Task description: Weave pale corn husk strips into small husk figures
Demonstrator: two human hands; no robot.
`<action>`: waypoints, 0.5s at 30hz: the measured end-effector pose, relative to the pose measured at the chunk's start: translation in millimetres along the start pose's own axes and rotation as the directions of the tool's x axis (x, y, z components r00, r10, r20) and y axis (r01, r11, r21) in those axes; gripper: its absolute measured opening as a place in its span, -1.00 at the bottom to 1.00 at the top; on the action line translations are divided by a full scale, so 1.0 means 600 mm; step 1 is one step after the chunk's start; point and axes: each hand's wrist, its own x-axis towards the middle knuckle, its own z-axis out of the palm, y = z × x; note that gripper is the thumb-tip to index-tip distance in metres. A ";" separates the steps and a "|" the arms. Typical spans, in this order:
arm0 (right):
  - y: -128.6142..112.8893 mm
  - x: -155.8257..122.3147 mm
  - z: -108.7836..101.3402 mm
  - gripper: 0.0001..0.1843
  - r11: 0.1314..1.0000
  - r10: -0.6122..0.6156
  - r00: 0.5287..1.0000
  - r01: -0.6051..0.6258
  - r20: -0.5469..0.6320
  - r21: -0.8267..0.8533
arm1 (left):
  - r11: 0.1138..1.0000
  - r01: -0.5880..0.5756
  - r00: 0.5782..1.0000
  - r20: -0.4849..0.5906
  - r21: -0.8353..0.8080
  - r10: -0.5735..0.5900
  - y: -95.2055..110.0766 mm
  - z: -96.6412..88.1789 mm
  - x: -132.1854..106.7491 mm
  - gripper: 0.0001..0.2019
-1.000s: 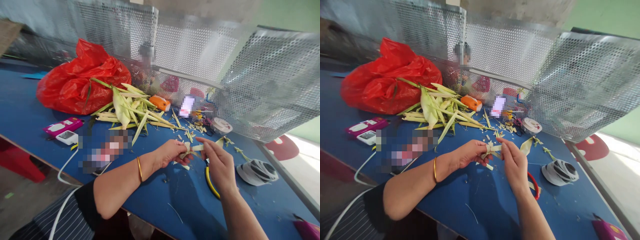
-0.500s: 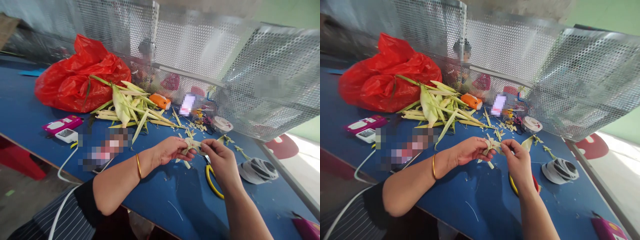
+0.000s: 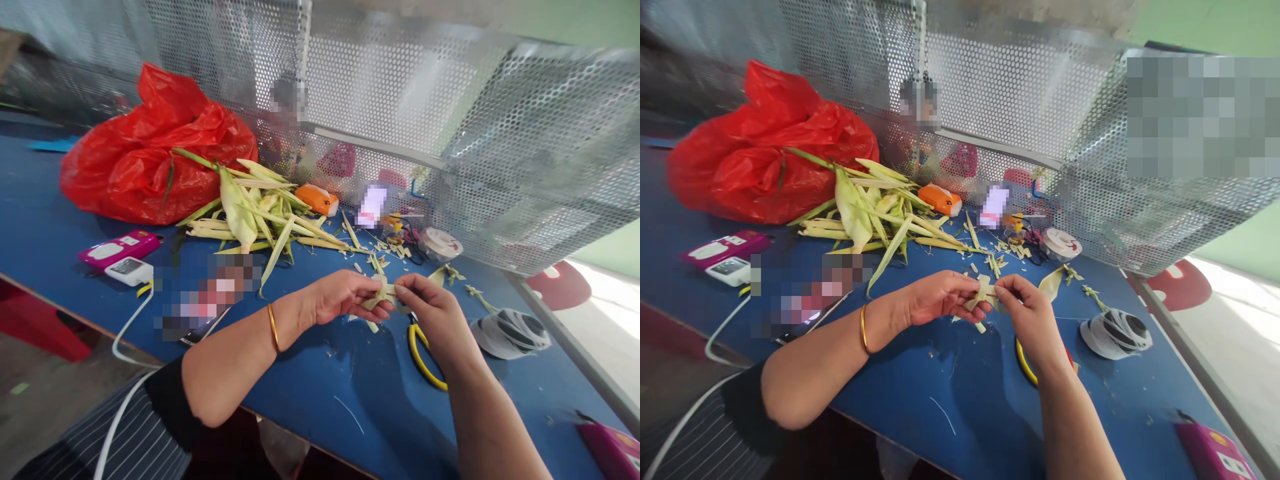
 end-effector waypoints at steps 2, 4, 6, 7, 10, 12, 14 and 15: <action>-0.003 -0.001 0.000 -0.80 0.998 -0.040 0.999 0.039 0.000 -0.044 | 1.000 0.002 1.000 0.018 0.011 -0.002 -0.002 -0.003 0.001 -0.82; -0.006 -0.004 0.002 -0.83 0.990 -0.094 0.995 0.090 -0.028 -0.108 | 1.000 -0.001 1.000 0.022 0.022 0.001 -0.004 -0.004 0.002 -0.81; -0.007 -0.006 0.006 -0.86 0.976 -0.151 0.986 0.138 -0.068 -0.166 | 0.999 0.001 1.000 0.018 0.033 -0.002 -0.005 -0.005 0.002 -0.81; -0.008 -0.007 0.007 -0.88 0.968 -0.174 0.981 0.156 -0.081 -0.195 | 0.999 0.004 1.000 0.015 0.036 -0.005 -0.005 -0.004 0.003 -0.81; -0.005 -0.009 0.011 -0.85 0.944 -0.214 0.974 0.187 -0.071 -0.273 | 0.999 0.015 1.000 0.001 0.031 -0.015 -0.004 -0.002 0.002 -0.81; -0.003 -0.009 0.012 -0.83 0.938 -0.222 0.972 0.192 -0.072 -0.290 | 0.999 0.029 0.999 -0.016 0.022 -0.029 -0.003 -0.001 0.002 -0.80; -0.002 -0.009 0.012 -0.83 0.939 -0.227 0.970 0.196 -0.082 -0.283 | 0.999 0.045 0.999 -0.028 0.013 -0.045 -0.002 -0.001 0.003 -0.80; -0.003 -0.009 0.012 -0.83 0.941 -0.227 0.970 0.196 -0.082 -0.276 | 0.999 0.053 0.998 -0.031 0.008 -0.052 -0.003 -0.001 0.004 -0.80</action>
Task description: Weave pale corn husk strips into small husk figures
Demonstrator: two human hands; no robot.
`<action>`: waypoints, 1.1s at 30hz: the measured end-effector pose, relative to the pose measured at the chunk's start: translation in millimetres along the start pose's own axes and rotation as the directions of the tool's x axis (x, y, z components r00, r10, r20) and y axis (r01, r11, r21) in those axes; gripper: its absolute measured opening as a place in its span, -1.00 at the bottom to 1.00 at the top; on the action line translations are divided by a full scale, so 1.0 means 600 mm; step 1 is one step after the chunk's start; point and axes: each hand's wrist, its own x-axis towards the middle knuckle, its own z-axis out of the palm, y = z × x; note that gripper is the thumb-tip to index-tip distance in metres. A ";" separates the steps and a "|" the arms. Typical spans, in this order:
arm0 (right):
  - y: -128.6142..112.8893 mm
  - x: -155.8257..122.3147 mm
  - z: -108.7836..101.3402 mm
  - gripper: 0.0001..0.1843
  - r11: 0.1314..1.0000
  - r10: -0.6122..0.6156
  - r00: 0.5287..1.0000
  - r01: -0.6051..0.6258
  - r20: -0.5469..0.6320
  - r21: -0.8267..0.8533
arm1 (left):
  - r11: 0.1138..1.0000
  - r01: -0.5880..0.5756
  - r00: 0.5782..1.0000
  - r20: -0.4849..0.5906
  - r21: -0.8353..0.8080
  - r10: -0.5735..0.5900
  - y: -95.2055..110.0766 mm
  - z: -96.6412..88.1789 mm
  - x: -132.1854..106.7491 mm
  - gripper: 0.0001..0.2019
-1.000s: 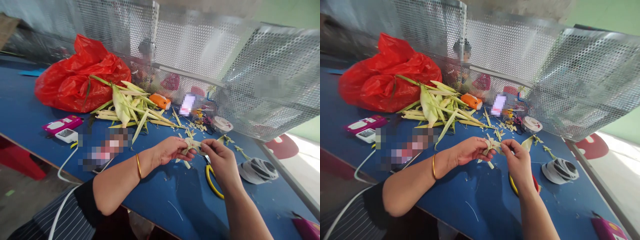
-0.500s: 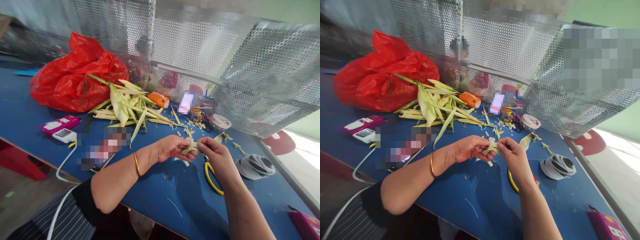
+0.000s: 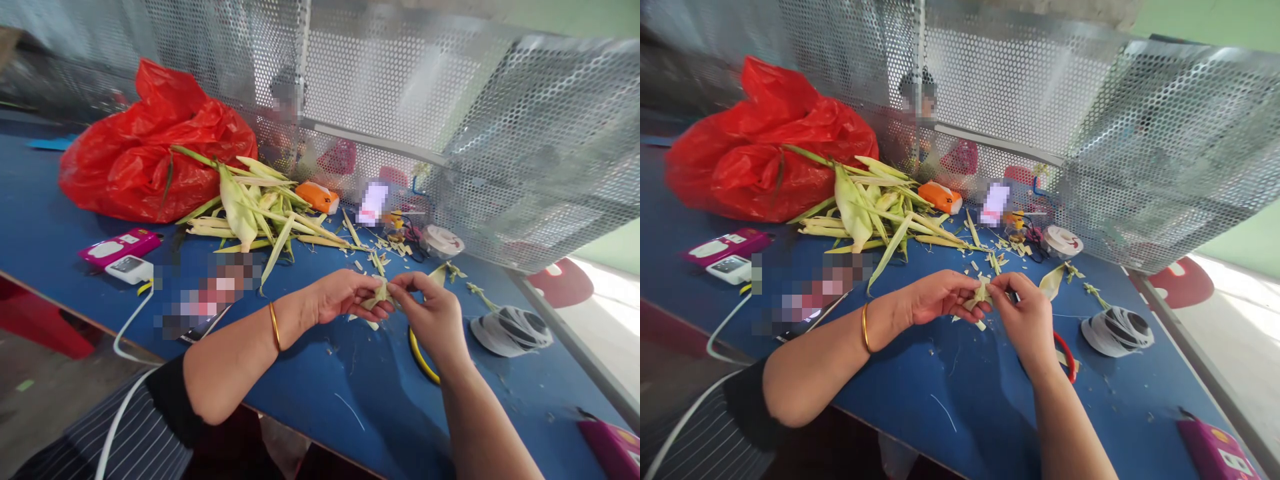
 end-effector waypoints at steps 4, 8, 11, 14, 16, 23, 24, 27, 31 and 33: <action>-0.002 -0.001 0.001 -0.82 0.999 -0.001 0.999 0.000 0.044 0.032 | 0.999 0.028 1.000 -0.006 -0.032 -0.029 -0.003 -0.002 0.004 -0.81; -0.003 -0.004 0.003 -0.87 0.987 -0.121 0.991 0.115 -0.049 -0.110 | 0.997 0.024 0.999 -0.025 -0.079 -0.026 -0.005 -0.003 0.006 -0.80; -0.006 -0.006 0.004 -0.89 0.896 -0.361 0.929 0.321 -0.083 -0.308 | 0.994 -0.023 0.998 -0.054 -0.103 0.018 -0.007 0.000 0.005 -0.81; -0.012 -0.008 0.006 -0.89 0.774 -0.508 0.861 0.445 -0.022 -0.451 | 0.990 -0.090 0.991 -0.112 -0.106 0.078 -0.010 0.004 0.005 -0.85; -0.015 -0.009 0.009 -0.88 0.705 -0.541 0.840 0.473 0.031 -0.529 | 0.988 -0.114 0.983 -0.155 -0.100 0.098 -0.013 0.007 0.006 -0.86; -0.022 -0.013 0.016 -0.85 0.492 -0.578 0.783 0.558 0.228 -0.668 | 0.984 -0.155 0.963 -0.234 -0.088 0.130 -0.018 0.013 0.008 -0.87; -0.022 -0.013 0.016 -0.84 0.479 -0.572 0.782 0.562 0.246 -0.675 | 0.984 -0.153 0.963 -0.237 -0.087 0.129 -0.018 0.013 0.009 -0.87; -0.022 -0.012 0.016 -0.80 0.449 -0.566 0.770 0.587 0.295 -0.673 | 0.986 -0.138 0.966 -0.232 -0.093 0.113 -0.019 0.012 0.012 -0.87; -0.021 -0.011 0.017 -0.79 0.433 -0.576 0.753 0.610 0.317 -0.663 | 0.988 -0.104 0.972 -0.220 -0.114 0.077 -0.020 0.009 0.016 -0.87; -0.020 -0.011 0.017 -0.78 0.429 -0.579 0.750 0.613 0.319 -0.663 | 0.988 -0.089 0.975 -0.216 -0.128 0.059 -0.020 0.009 0.017 -0.86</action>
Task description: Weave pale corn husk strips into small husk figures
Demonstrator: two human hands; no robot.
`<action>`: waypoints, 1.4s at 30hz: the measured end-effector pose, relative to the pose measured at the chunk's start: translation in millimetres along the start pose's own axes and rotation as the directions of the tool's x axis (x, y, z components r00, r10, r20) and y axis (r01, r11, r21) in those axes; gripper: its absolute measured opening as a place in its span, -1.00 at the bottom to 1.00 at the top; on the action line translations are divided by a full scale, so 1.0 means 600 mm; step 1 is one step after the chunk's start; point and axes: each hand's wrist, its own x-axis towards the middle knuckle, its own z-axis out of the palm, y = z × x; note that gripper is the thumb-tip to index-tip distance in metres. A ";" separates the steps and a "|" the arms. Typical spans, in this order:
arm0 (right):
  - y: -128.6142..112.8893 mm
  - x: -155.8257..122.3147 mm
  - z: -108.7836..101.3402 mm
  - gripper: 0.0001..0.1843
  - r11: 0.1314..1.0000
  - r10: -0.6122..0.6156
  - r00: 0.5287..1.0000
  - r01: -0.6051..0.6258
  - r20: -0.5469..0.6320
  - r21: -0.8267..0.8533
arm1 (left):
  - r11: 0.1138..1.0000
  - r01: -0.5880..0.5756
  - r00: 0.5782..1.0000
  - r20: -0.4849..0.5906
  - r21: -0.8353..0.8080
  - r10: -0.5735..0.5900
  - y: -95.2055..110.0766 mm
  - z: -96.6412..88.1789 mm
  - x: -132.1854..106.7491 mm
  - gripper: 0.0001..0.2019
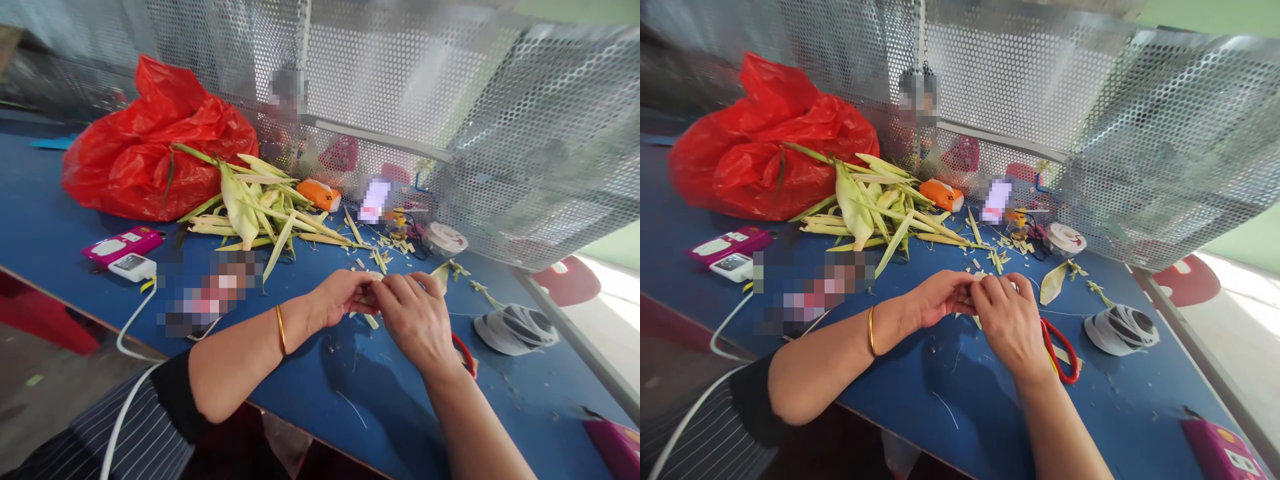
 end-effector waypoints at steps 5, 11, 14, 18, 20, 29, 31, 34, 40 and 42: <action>0.001 -0.003 0.005 -0.78 0.999 0.018 0.998 -0.015 -0.054 0.045 | 1.000 0.019 1.000 -0.011 -0.024 -0.019 0.003 0.000 -0.002 -0.86; -0.014 -0.010 0.009 -0.86 0.986 0.003 0.977 0.032 -0.212 0.162 | 0.997 0.052 0.999 -0.006 -0.054 -0.053 0.002 0.000 -0.004 -0.84; -0.028 -0.011 0.006 -0.81 0.960 -0.048 0.968 0.112 -0.245 0.258 | 0.996 0.056 0.998 -0.021 -0.073 -0.058 -0.001 -0.001 -0.002 -0.85; -0.045 -0.009 0.001 -0.78 0.916 -0.096 0.952 0.200 -0.292 0.349 | 0.983 0.109 0.993 0.069 -0.151 -0.099 0.004 0.002 -0.004 -0.82; -0.050 -0.008 -0.001 -0.78 0.889 -0.104 0.946 0.227 -0.308 0.398 | 0.973 0.150 0.987 0.084 -0.173 -0.137 0.010 0.006 -0.007 -0.73; -0.063 -0.002 -0.014 -0.76 0.833 -0.105 0.935 0.268 -0.338 0.484 | 0.955 0.229 0.972 0.088 -0.190 -0.216 0.010 0.001 -0.005 -0.74; -0.064 -0.003 -0.013 -0.75 0.836 -0.086 0.943 0.243 -0.321 0.491 | 0.959 0.215 0.974 0.116 -0.186 -0.196 0.008 -0.004 0.002 -0.74; -0.064 -0.002 -0.011 -0.74 0.834 -0.051 0.954 0.203 -0.295 0.513 | 0.967 0.192 0.968 0.196 -0.169 -0.158 0.008 -0.010 0.007 -0.71; -0.065 0.007 -0.018 -0.81 0.823 -0.026 0.963 0.173 -0.267 0.541 | 0.991 0.128 0.978 0.169 -0.043 -0.119 0.012 -0.006 -0.008 -0.86; -0.066 0.008 -0.021 -0.82 0.814 -0.018 0.968 0.159 -0.250 0.558 | 0.995 0.098 0.986 0.136 0.011 -0.099 0.013 -0.001 -0.015 -0.94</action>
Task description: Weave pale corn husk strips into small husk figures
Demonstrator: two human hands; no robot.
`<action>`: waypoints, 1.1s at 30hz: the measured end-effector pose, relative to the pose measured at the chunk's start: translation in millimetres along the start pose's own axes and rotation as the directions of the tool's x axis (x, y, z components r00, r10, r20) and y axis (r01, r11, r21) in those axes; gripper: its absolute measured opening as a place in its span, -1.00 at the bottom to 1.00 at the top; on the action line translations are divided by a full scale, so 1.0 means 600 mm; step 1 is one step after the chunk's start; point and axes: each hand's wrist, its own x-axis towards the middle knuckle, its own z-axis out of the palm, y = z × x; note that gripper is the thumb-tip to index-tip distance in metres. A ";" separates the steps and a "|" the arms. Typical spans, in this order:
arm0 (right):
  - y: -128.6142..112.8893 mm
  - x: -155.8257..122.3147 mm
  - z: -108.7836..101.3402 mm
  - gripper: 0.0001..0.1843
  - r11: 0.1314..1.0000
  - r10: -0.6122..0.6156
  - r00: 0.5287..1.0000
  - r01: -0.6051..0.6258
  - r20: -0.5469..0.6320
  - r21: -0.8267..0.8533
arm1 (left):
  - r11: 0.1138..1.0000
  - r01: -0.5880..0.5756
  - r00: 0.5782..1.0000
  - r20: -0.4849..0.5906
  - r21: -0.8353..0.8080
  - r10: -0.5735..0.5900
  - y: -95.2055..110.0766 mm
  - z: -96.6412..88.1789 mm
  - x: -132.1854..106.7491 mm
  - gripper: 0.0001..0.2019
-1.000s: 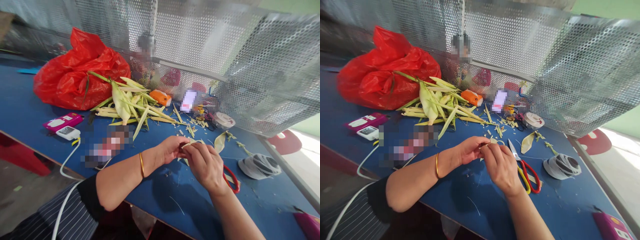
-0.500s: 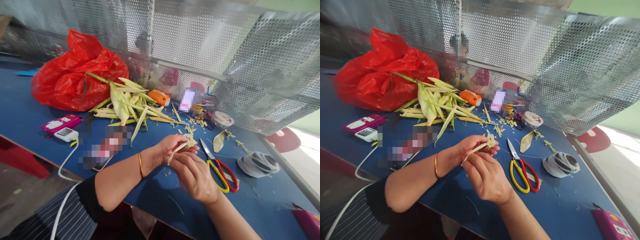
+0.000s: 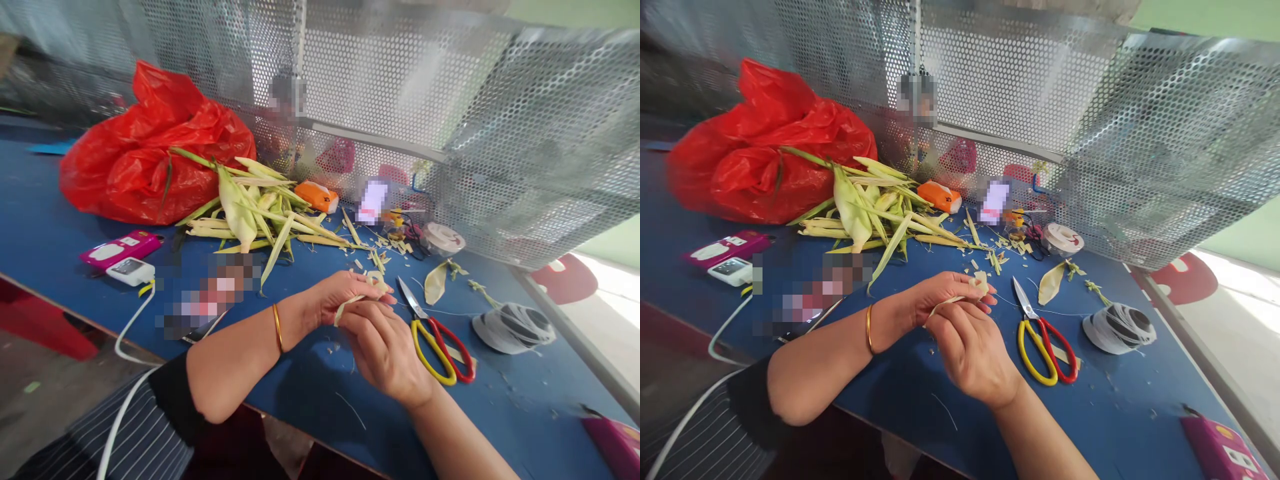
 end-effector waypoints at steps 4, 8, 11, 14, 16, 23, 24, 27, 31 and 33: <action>0.000 -0.001 0.000 -0.81 0.999 -0.027 1.000 0.027 -0.010 0.024 | 0.999 -0.030 0.999 -0.037 0.021 0.031 0.004 0.006 -0.005 -0.95; -0.003 -0.005 0.001 -0.79 0.997 -0.053 0.999 0.054 -0.006 0.058 | 0.999 -0.051 0.998 -0.040 0.008 0.052 0.010 0.001 -0.006 -0.94; -0.006 -0.006 0.001 -0.79 0.994 -0.079 0.997 0.079 -0.001 0.073 | 0.999 -0.049 0.998 -0.051 -0.002 0.048 0.011 -0.003 -0.006 -0.95; -0.010 -0.005 0.002 -0.79 0.993 -0.100 0.995 0.100 0.004 0.065 | 0.999 -0.040 0.997 -0.061 0.012 0.041 0.010 -0.004 -0.006 -0.93; -0.013 -0.003 0.002 -0.78 0.993 -0.107 0.994 0.107 0.011 0.059 | 0.998 -0.049 0.997 -0.061 0.026 0.050 0.010 -0.002 -0.008 -0.93; 0.005 -0.008 -0.009 -0.83 0.988 0.150 0.971 -0.143 -0.184 0.049 | 0.990 -0.106 0.992 -0.055 0.094 0.112 0.006 -0.007 0.000 -0.89; 0.017 -0.012 -0.011 -0.85 0.951 0.306 0.912 -0.308 -0.273 0.037 | 0.987 -0.113 0.993 -0.029 0.117 0.117 0.005 -0.009 0.001 -0.86; 0.060 -0.023 -0.016 -0.71 0.616 0.772 0.538 -0.764 -0.339 0.192 | 0.972 -0.132 0.990 0.069 0.195 0.121 0.004 -0.010 0.000 -0.76; 0.091 -0.026 -0.016 -0.43 0.079 0.908 0.288 -0.831 0.305 0.551 | 0.948 -0.129 0.988 0.116 0.291 0.099 0.003 -0.006 -0.006 -0.73; 0.086 -0.020 -0.013 -0.48 -0.058 0.841 0.312 -0.761 0.442 0.646 | 0.945 -0.101 0.989 0.133 0.311 0.062 0.002 -0.005 -0.007 -0.74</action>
